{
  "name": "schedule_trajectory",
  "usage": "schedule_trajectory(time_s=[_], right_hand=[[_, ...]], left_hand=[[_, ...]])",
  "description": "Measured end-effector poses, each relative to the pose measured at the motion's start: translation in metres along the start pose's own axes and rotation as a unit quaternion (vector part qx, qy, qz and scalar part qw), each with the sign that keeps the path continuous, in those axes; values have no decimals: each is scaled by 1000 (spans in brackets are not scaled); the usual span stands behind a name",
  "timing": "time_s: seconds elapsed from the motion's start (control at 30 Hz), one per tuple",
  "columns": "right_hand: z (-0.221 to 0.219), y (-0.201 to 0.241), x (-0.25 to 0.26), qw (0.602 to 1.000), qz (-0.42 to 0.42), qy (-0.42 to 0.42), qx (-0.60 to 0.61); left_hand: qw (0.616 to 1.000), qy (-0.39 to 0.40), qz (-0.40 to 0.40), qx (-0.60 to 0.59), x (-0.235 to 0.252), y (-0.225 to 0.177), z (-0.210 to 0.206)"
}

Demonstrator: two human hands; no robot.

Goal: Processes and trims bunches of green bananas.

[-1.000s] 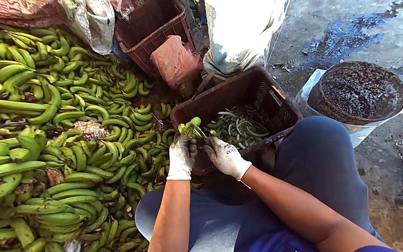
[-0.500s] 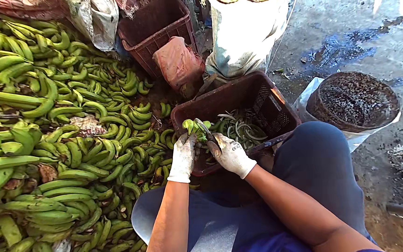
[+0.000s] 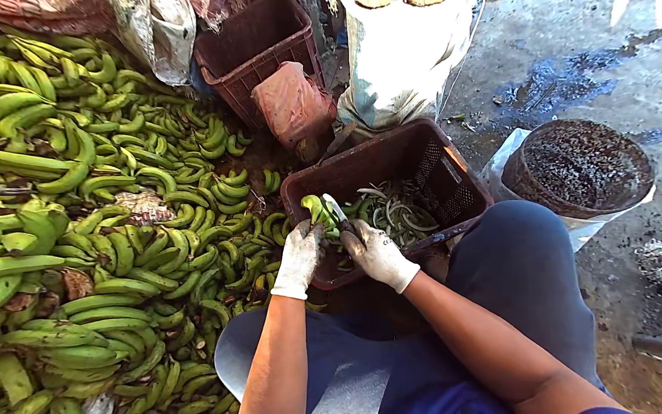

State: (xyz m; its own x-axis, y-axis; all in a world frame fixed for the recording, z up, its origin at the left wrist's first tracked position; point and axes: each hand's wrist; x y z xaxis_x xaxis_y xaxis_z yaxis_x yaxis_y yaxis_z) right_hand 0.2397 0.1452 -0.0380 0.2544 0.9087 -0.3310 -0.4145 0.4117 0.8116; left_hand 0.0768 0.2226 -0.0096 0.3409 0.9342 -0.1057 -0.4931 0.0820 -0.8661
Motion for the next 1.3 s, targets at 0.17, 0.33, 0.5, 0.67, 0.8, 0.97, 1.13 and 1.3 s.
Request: schedule_trajectory(time_s=[0.17, 0.33, 0.5, 0.67, 0.8, 0.97, 1.13, 1.3], right_hand=[[24, -1, 12, 998, 36, -24, -35], [19, 1, 13, 993, 36, -36, -103], [12, 4, 14, 992, 14, -38, -117], [3, 3, 10, 991, -15, 10, -129], [-1, 6, 5, 988, -35, 39, -142], [-3, 4, 3, 987, -36, 81, -131], [0, 4, 9, 992, -48, 110, -39], [-10, 2, 7, 990, -48, 127, -26]], left_hand=[[978, 91, -52, 183, -6, 1, 1], [960, 134, -82, 234, -6, -3, -7], [966, 99, -74, 228, -8, 0, -13], [971, 74, -48, 221, -11, 7, -10], [972, 67, -29, 223, -14, 12, -6], [980, 48, -24, 194, -13, 19, -1], [987, 24, -11, 155, -12, 18, 3], [996, -26, -26, 84, -10, 19, 2]])
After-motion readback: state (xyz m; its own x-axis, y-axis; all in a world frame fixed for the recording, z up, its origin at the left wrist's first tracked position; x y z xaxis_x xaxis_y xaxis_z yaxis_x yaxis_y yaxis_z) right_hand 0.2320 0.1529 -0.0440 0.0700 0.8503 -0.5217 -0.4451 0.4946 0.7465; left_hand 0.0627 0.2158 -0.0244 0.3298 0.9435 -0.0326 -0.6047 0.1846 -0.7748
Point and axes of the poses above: each hand's wrist, its own x-axis towards the middle knuckle, its own z-axis out of the back of the hand, y = z × x, and after that the axes turned 14 degrees about -z, right-handed
